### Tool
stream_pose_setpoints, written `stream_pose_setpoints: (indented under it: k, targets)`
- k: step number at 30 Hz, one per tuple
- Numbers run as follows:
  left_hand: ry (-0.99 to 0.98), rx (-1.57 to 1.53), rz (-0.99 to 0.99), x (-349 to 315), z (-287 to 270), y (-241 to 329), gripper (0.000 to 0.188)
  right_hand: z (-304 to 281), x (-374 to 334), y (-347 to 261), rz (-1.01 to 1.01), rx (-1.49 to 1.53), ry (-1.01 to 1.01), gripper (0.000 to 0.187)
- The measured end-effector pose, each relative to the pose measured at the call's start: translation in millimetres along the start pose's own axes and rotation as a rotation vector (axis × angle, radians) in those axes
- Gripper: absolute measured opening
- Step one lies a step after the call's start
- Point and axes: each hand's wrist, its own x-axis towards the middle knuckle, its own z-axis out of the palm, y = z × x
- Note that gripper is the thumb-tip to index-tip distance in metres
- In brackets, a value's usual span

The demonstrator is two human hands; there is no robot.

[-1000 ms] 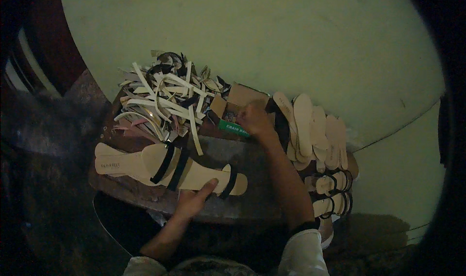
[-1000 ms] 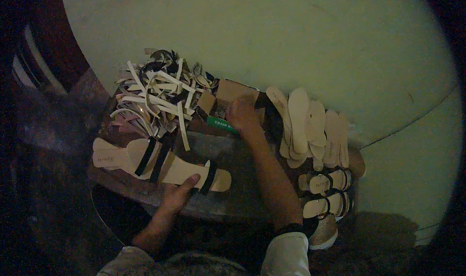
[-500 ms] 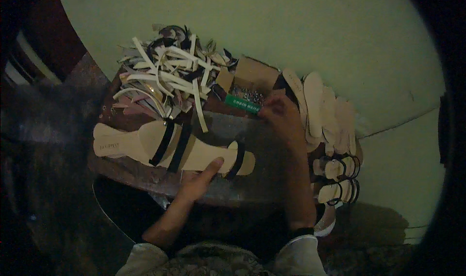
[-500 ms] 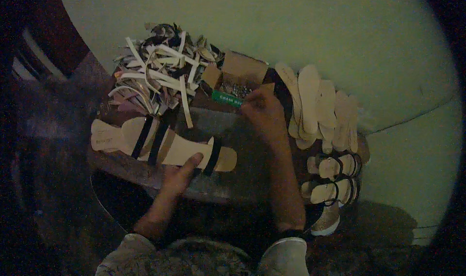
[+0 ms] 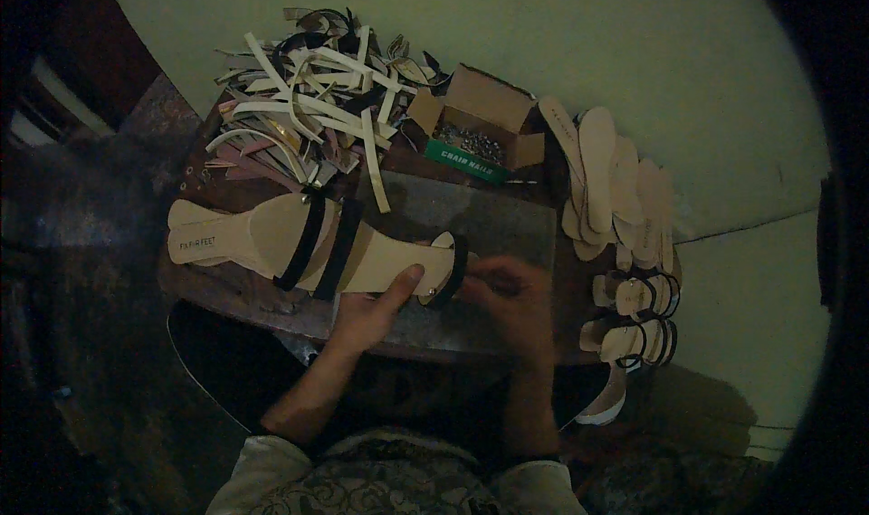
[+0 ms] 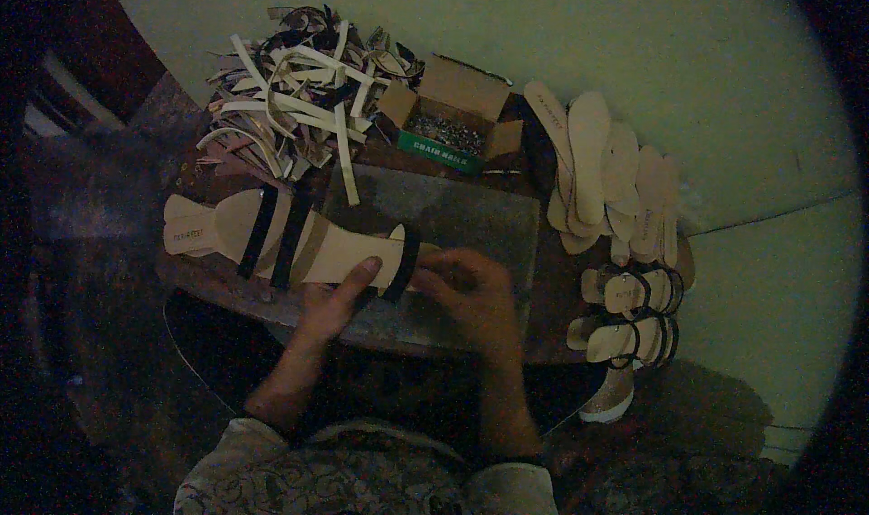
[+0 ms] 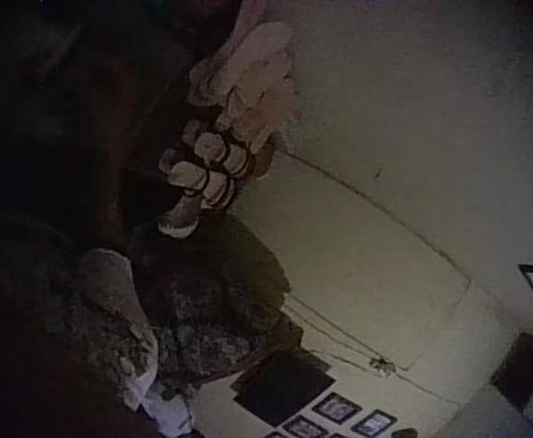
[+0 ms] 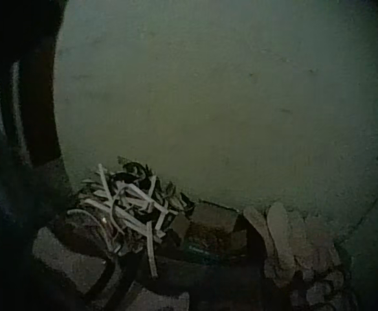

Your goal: The person assembles a sandal by hand, attaching a black strap to a beige sole using small metal fasteners. They repeatedly pick up fasteners from a box, position the strap, and press the fasteners into the sole to secure the components.

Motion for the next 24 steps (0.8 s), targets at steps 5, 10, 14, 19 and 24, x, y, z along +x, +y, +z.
stream_pose_setpoints:
  k: [5, 10, 14, 19, 24]
  targets:
    - [-0.005, 0.025, 0.024, -2, 5, 7, 0.029, 5, 8, 18, -0.365, -0.228, 0.055, 0.019]
    - [-0.006, 0.024, 0.032, 1, 1, 4, 0.028, 12, 6, 5, -0.277, -0.284, 0.098, 0.018]
    - [-0.017, 0.031, 0.054, -1, 3, 8, 0.029, 9, 8, 17, -0.377, -0.271, 0.099, 0.018]
    - [-0.017, 0.047, 0.06, 0, 1, 3, 0.029, 9, 13, 16, -0.334, -0.278, 0.069, 0.021]
    - [-0.016, 0.02, 0.06, -1, 1, 3, 0.029, 10, 13, 16, -0.366, -0.223, 0.091, 0.02]
